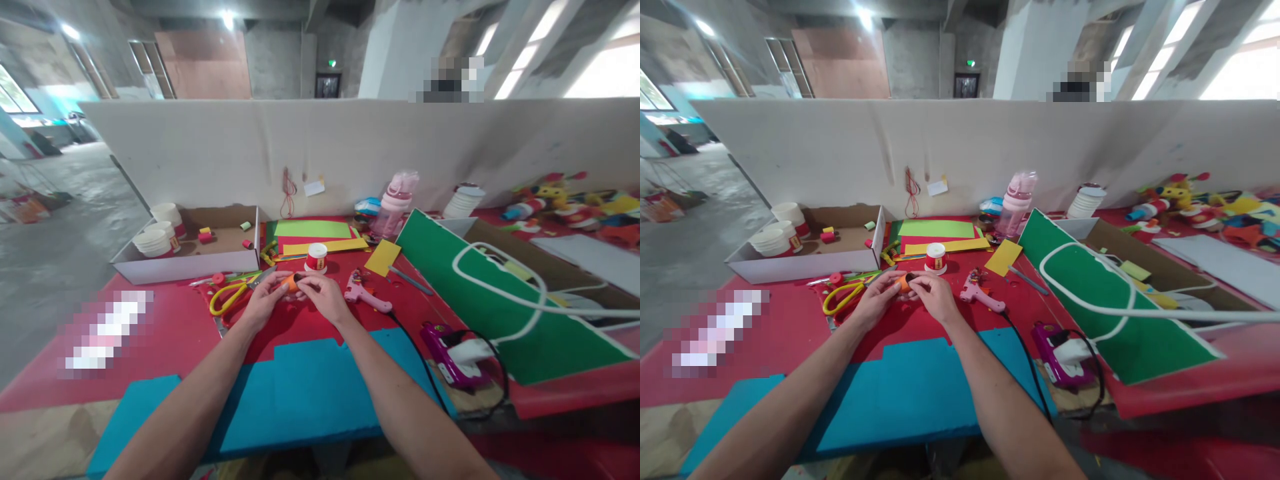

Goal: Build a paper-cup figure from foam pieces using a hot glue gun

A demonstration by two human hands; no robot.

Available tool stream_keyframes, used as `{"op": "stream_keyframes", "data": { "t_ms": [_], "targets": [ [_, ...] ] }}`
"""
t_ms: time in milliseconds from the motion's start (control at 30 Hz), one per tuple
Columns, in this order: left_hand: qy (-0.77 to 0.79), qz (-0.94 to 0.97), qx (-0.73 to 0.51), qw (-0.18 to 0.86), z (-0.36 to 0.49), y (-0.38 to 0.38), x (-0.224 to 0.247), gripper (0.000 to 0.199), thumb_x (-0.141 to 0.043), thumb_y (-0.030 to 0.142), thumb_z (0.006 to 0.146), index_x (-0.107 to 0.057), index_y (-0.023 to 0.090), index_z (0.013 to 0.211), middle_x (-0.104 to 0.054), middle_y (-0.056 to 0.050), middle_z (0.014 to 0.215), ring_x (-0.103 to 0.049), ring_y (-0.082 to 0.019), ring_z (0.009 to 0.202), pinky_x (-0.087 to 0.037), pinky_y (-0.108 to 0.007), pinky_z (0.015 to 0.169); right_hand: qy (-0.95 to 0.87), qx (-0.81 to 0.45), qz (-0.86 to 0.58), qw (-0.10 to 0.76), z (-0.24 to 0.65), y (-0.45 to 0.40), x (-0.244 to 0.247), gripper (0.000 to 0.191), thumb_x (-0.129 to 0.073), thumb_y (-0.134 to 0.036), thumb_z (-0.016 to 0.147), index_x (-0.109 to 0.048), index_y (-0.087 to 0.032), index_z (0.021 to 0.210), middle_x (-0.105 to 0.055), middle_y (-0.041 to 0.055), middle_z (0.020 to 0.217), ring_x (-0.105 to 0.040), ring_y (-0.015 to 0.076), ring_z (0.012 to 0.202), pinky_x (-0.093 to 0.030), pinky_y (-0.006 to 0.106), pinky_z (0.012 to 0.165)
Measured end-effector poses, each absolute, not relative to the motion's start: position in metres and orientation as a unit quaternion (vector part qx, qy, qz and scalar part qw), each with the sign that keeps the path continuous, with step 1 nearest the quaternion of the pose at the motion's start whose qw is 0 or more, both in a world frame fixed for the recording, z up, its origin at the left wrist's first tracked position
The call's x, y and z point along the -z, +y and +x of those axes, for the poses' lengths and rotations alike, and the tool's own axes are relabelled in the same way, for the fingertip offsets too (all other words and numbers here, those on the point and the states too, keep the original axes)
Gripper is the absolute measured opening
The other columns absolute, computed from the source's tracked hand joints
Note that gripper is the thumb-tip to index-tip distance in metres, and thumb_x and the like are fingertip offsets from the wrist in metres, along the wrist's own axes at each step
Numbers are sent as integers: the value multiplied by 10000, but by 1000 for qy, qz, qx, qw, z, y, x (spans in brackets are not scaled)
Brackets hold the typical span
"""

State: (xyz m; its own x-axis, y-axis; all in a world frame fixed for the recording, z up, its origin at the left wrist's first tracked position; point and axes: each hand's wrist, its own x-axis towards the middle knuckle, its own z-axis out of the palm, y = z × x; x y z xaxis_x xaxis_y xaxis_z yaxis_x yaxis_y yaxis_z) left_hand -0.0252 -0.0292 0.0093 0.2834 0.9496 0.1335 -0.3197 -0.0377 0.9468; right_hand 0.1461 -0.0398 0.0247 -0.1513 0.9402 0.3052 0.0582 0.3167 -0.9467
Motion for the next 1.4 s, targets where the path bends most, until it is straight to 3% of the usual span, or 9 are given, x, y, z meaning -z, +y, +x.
{"op": "stream_keyframes", "data": {
  "t_ms": [300, 600, 867, 1400],
  "targets": [
    [348, 531, -495, 593, -27, -33, -19, 394, -740, 324, 754, -652, 170, 1105, -655, -80, 1105, -629, -122, 742, -519, -262, 728, -637, -418, -409, 502, 148, -39, -21, 223, -616, -366, 809, -694, -157, 809, -632, 118, 1176, -661, 113, 604, -593, 268, 571],
    [373, 503, -479, 616, -25, -31, -13, 453, -749, 378, 738, -635, 157, 1116, -666, -41, 858, -600, -104, 613, -513, -252, 634, -653, -356, -423, 518, 143, -40, -19, 215, -553, -330, 853, -695, -169, 833, -650, 119, 1170, -616, 91, 557, -566, 235, 500],
    [365, 499, -464, 634, -28, -30, -12, 461, -756, 379, 733, -639, 151, 1115, -676, -86, 986, -638, -127, 673, -544, -259, 627, -681, -339, -413, 500, 146, -42, -24, 207, -535, -276, 857, -676, -157, 765, -659, 121, 1114, -585, 78, 523, -552, 246, 498],
    [362, 490, -443, 658, -32, -31, -18, 450, -775, 338, 721, -666, 143, 1112, -698, -97, 940, -652, -135, 667, -543, -240, 593, -710, -343, -388, 478, 151, -43, -28, 165, -552, -255, 847, -671, -178, 762, -647, 94, 1071, -576, 89, 529, -560, 276, 534]
  ]
}}
